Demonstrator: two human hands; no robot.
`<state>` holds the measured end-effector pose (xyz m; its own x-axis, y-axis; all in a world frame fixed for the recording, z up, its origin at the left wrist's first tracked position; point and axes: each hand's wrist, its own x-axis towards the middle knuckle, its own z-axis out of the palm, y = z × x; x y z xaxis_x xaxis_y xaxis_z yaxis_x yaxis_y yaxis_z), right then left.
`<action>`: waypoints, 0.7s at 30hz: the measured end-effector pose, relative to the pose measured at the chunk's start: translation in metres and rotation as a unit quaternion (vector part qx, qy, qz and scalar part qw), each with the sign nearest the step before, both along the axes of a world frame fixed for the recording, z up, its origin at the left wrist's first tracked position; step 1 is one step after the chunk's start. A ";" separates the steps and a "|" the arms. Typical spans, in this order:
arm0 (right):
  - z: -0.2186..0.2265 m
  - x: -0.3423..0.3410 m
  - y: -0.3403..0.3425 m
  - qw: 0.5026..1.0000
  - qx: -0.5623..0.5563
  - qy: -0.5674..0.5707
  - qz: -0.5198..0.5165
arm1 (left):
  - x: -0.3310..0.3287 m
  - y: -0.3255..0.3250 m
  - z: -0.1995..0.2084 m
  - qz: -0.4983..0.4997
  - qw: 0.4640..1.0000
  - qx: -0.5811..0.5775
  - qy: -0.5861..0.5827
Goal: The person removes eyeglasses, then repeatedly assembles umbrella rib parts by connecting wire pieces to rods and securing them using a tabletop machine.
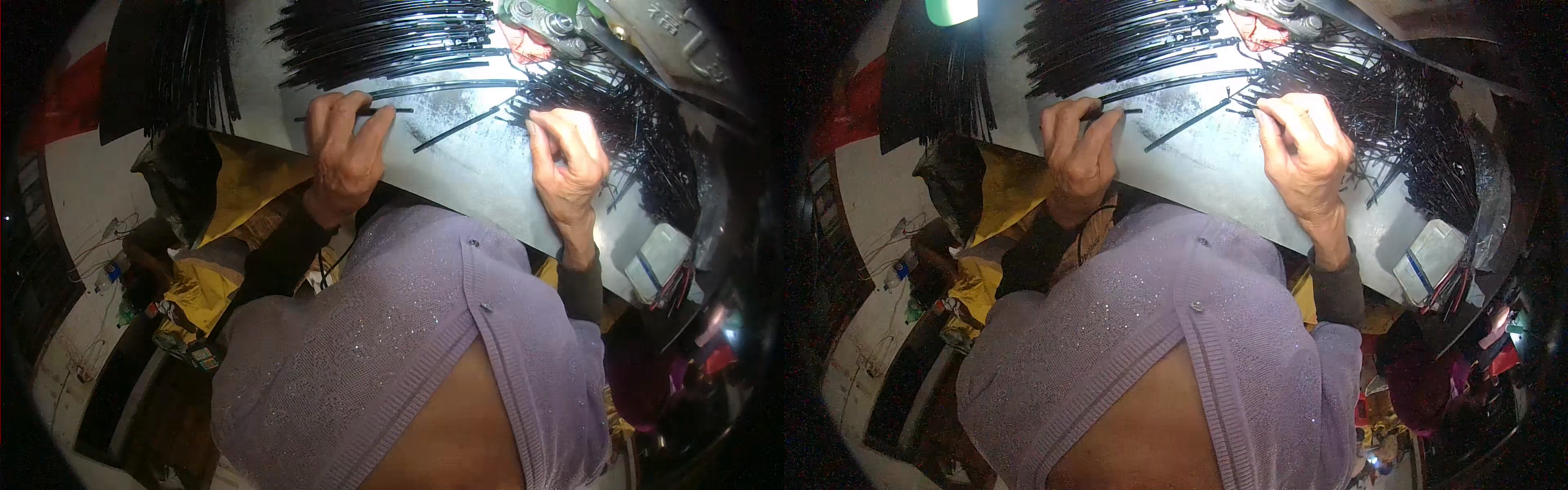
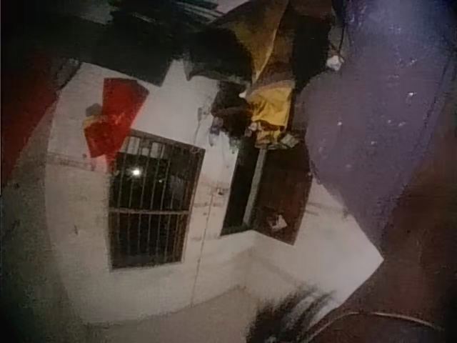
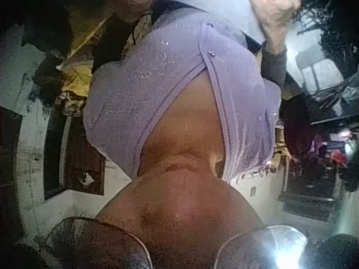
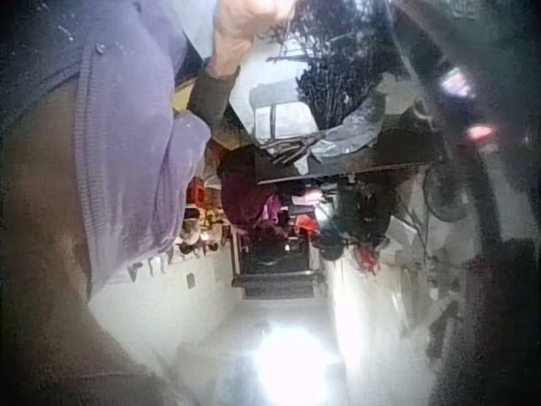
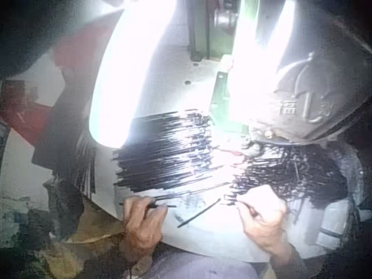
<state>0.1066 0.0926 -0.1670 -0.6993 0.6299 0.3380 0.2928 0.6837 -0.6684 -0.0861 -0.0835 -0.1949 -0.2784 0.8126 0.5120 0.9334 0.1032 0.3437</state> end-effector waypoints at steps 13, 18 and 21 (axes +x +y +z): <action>-0.002 0.002 0.001 1.000 0.000 0.004 0.011 | -0.006 0.009 0.018 -0.034 0.992 -0.117 0.016; 0.000 0.000 0.001 1.000 -0.007 0.008 0.008 | 0.000 0.017 0.020 -0.002 0.991 -0.132 0.014; 0.000 0.002 0.001 1.000 -0.014 0.028 -0.004 | 0.005 0.026 0.035 0.005 0.994 -0.079 -0.080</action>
<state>0.1088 0.0938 -0.1670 -0.6746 0.6449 0.3590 0.2599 0.6628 -0.7023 -0.0813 -0.0575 -0.1597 -0.3552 0.8756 0.3272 0.8666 0.1773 0.4664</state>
